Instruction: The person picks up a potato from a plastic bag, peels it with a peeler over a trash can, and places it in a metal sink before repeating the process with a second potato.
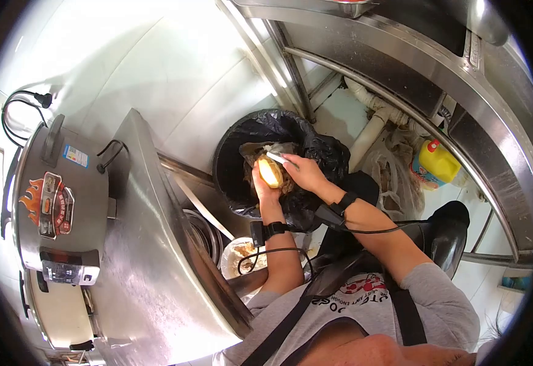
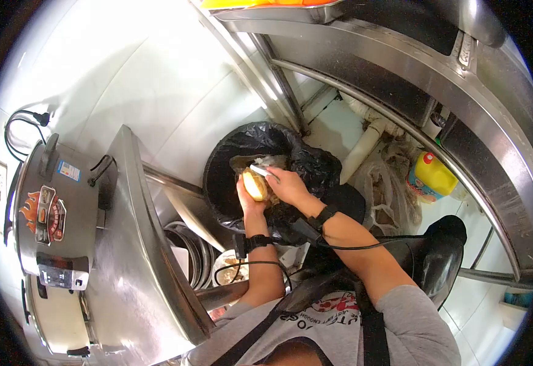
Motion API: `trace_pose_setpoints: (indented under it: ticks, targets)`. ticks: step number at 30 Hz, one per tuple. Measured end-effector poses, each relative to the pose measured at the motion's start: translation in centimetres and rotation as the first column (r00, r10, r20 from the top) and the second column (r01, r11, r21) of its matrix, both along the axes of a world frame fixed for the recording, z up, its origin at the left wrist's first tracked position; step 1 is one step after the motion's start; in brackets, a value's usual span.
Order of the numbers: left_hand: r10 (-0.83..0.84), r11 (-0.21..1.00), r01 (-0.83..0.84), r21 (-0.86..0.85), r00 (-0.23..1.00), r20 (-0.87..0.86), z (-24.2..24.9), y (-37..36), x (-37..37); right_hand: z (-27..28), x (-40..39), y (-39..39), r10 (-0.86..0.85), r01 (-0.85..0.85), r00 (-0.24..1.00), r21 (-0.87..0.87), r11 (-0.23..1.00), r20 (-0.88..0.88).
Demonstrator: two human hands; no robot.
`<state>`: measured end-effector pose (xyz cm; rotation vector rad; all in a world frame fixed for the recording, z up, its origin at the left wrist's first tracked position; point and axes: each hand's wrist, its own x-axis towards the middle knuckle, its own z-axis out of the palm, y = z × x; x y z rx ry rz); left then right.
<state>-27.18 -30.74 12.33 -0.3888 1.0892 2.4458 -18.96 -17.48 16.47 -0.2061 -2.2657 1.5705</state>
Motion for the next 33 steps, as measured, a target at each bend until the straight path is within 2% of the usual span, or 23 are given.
trace_pose_setpoints:
  ticks: [2,4,6,7,8,9,10,11,14,16,18,19,21,23,24,26,27,29,31,33]
  targets:
    - [-0.044,0.997,0.042,-0.059,0.999,-0.030,-0.3,0.0,0.1,-0.3,0.2,-0.1,0.102,-0.103,0.995,0.118,0.988,0.014]
    - [-0.021,0.999,0.018,-0.046,0.998,-0.061,-1.0,0.2,-0.2,-0.4,0.3,-0.1,0.098,-0.108,0.993,0.162,0.981,0.066]
    - [-0.026,0.999,0.023,-0.044,0.997,-0.075,-2.2,-0.1,-0.6,0.1,1.1,0.0,0.090,-0.142,0.979,0.293,0.945,0.182]
    - [0.008,0.997,-0.012,-0.072,0.999,-0.052,-2.7,-0.3,-0.6,0.5,1.6,-0.1,0.095,-0.145,0.979,0.288,0.947,0.181]
    - [0.011,0.997,-0.016,-0.074,0.998,-0.057,-2.6,-0.6,-0.6,0.7,2.1,0.1,0.177,-0.253,0.950,0.305,0.918,0.256]
    - [0.075,0.995,-0.073,-0.070,0.997,0.021,-2.4,-1.0,-0.4,0.4,2.7,0.4,0.254,-0.359,0.910,0.317,0.878,0.328]
    - [0.139,0.989,-0.133,-0.069,0.985,0.097,-2.1,-1.3,-0.3,-1.0,3.0,0.3,0.363,-0.451,0.884,0.332,0.829,0.296]
    - [0.192,0.981,-0.192,0.009,0.981,-0.026,-2.8,-1.1,-0.6,-1.1,3.8,-0.5,0.340,-0.440,0.886,0.346,0.829,0.315]
    - [0.281,0.958,-0.280,-0.061,0.960,0.014,-2.0,-0.7,-0.3,-1.7,4.1,-0.7,0.311,-0.402,0.908,0.380,0.833,0.280]
    - [0.286,0.954,-0.280,-0.104,0.957,0.045,-1.2,-0.9,0.7,-1.7,3.6,0.2,0.208,-0.241,0.969,0.303,0.922,0.136]
    - [0.226,0.970,-0.213,-0.116,0.968,0.108,-1.8,-1.4,0.6,-0.1,3.5,0.7,0.116,-0.141,0.987,0.269,0.953,0.108]
    - [0.138,0.983,-0.124,-0.137,0.986,0.097,-1.9,-1.5,0.4,-0.3,3.2,0.5,0.103,-0.120,0.992,0.294,0.948,0.075]
    - [0.097,0.986,-0.091,-0.136,0.995,0.034,-2.4,-0.6,-0.1,-0.5,2.6,0.3,0.077,-0.085,0.996,0.321,0.943,0.038]
    - [0.090,0.986,-0.094,-0.138,0.995,-0.036,-3.6,-0.1,-0.6,-0.9,2.6,-0.4,0.104,-0.137,0.989,0.427,0.894,0.101]
    - [0.090,0.986,-0.094,-0.139,0.995,-0.034,-4.7,-0.4,-1.1,-0.4,2.9,-0.5,0.103,-0.137,0.989,0.426,0.894,0.102]
    - [0.186,0.973,-0.195,-0.124,0.979,-0.079,-5.9,-1.4,-1.5,0.4,3.7,-0.8,0.239,-0.333,0.941,0.520,0.786,0.241]
    - [0.241,0.962,-0.238,-0.135,0.970,0.010,-5.9,-1.9,-1.7,0.4,4.0,-0.9,0.274,-0.381,0.921,0.493,0.782,0.278]
    - [0.292,0.946,-0.294,-0.136,0.956,-0.038,-6.0,-2.1,-2.0,-0.7,3.7,-1.0,0.264,-0.343,0.937,0.451,0.824,0.230]
    - [0.339,0.923,-0.346,-0.171,0.938,-0.068,-4.0,-1.6,-0.9,-0.7,3.1,-0.7,0.245,-0.303,0.951,0.409,0.861,0.190]
    - [0.287,0.945,-0.292,-0.145,0.957,-0.052,-3.7,-1.5,-0.9,0.0,2.6,0.2,0.047,-0.075,0.988,0.191,0.979,0.148]
